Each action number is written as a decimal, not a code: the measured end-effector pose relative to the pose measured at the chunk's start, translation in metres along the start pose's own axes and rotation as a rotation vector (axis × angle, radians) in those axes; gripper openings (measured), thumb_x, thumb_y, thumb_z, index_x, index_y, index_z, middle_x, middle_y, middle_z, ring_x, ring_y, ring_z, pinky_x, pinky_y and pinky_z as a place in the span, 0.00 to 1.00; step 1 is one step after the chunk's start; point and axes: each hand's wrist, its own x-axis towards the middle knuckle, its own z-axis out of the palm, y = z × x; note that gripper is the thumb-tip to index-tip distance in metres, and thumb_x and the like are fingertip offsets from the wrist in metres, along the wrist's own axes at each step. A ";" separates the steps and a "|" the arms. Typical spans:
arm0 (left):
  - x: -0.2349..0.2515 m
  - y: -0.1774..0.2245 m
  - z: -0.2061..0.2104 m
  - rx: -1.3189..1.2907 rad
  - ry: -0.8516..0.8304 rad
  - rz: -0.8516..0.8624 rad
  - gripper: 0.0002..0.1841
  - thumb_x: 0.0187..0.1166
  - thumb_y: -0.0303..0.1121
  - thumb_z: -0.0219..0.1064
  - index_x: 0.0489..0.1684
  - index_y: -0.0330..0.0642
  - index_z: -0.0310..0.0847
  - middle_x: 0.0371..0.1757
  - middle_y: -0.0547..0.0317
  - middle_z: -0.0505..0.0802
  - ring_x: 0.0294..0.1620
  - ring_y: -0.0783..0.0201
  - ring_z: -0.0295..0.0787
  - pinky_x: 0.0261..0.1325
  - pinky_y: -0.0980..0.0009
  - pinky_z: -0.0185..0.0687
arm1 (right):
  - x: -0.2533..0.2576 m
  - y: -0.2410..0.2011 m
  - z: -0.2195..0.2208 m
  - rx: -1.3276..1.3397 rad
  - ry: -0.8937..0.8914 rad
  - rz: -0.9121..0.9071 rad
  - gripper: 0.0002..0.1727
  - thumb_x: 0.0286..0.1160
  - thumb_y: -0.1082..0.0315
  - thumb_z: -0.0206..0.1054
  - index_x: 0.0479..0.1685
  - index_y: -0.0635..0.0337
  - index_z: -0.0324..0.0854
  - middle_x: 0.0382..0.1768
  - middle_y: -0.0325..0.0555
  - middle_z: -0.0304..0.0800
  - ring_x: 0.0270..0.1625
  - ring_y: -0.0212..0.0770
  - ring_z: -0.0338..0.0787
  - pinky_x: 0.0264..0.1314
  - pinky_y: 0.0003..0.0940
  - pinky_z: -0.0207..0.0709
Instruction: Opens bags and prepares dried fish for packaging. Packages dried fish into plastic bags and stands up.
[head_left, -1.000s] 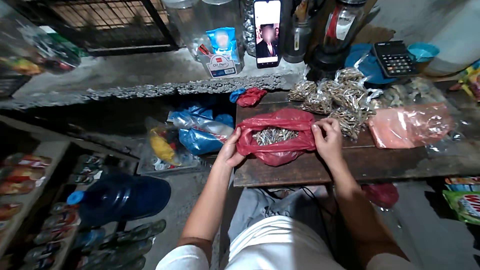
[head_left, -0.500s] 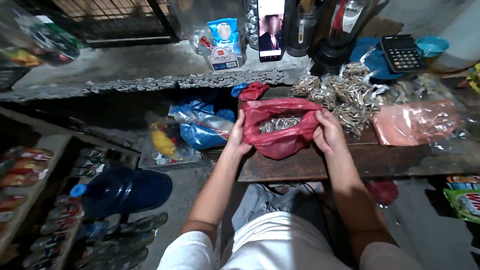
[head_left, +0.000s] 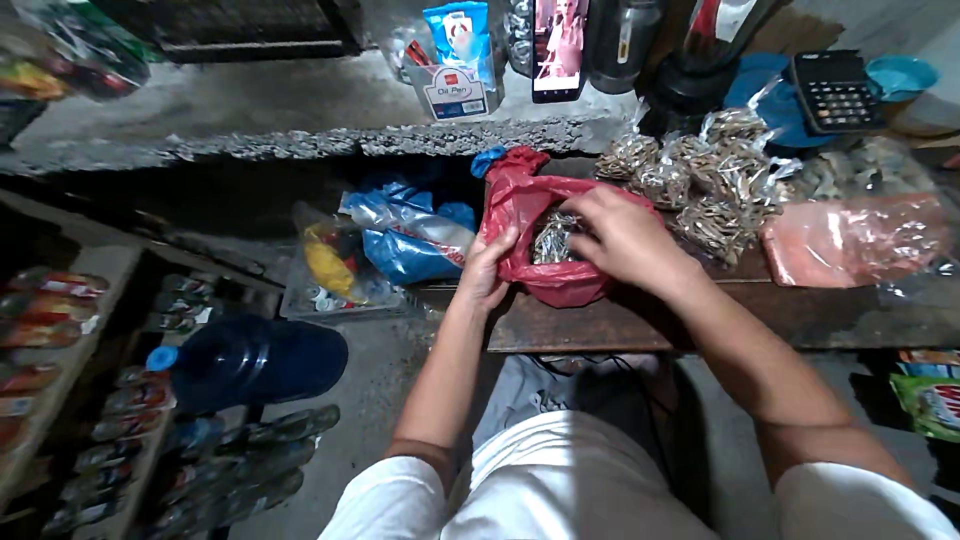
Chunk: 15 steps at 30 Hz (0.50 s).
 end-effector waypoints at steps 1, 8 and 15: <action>-0.001 -0.001 -0.001 -0.018 0.007 0.020 0.09 0.88 0.28 0.54 0.59 0.52 0.74 0.44 0.69 0.94 0.43 0.74 0.92 0.49 0.73 0.91 | 0.006 -0.006 0.003 -0.097 -0.181 0.038 0.32 0.71 0.64 0.77 0.77 0.59 0.77 0.70 0.68 0.78 0.70 0.71 0.81 0.63 0.68 0.77; -0.005 -0.021 -0.011 -0.230 -0.007 0.090 0.14 0.82 0.26 0.57 0.61 0.51 0.74 0.46 0.66 0.94 0.46 0.72 0.93 0.52 0.71 0.90 | 0.024 -0.015 0.019 -0.249 -0.453 0.101 0.46 0.68 0.46 0.79 0.87 0.54 0.66 0.83 0.72 0.64 0.80 0.76 0.68 0.67 0.73 0.70; -0.003 -0.026 -0.015 -0.259 -0.005 0.150 0.26 0.80 0.25 0.56 0.78 0.57 0.64 0.57 0.67 0.92 0.53 0.71 0.91 0.56 0.70 0.89 | 0.028 -0.030 0.034 -0.343 -0.540 0.153 0.50 0.57 0.63 0.86 0.87 0.51 0.66 0.87 0.74 0.54 0.80 0.82 0.64 0.64 0.81 0.66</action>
